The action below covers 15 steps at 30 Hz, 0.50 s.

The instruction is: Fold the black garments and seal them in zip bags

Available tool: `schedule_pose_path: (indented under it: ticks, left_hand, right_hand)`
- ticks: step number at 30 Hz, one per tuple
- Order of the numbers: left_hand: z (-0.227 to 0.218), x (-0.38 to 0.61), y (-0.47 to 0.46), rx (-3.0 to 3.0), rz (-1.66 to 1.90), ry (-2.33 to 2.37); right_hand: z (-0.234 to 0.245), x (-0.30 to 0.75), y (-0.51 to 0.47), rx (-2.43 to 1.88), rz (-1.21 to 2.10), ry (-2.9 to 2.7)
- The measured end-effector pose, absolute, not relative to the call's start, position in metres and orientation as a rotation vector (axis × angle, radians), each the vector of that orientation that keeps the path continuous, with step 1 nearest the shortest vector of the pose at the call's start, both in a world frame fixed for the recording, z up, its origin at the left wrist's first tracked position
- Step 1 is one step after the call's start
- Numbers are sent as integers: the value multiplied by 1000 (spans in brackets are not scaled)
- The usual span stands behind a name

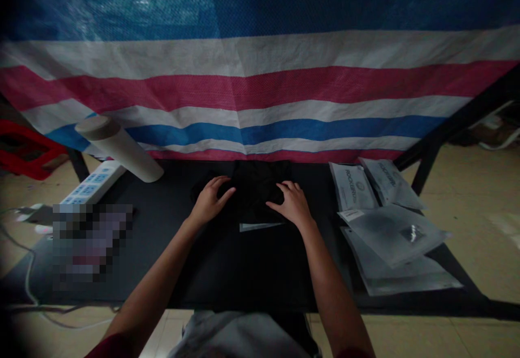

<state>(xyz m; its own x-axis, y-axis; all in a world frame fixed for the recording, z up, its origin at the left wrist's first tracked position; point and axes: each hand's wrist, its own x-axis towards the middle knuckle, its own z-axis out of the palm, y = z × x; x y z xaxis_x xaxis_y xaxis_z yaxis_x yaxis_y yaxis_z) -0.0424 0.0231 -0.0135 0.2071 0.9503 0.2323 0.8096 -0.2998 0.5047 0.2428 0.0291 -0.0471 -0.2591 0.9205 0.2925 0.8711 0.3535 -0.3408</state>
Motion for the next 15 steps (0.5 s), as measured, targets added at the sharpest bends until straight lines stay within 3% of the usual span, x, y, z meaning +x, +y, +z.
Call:
schedule_pose_path:
  ticks: [4,15]
  left_hand:
    - [-16,-36,24,2253,950,1556]
    - [-42,-33,22,2399,309,1801]
  right_hand:
    - [-45,244,29,-1552,205,-2178]
    - [-49,245,29,-1704,185,-2127]
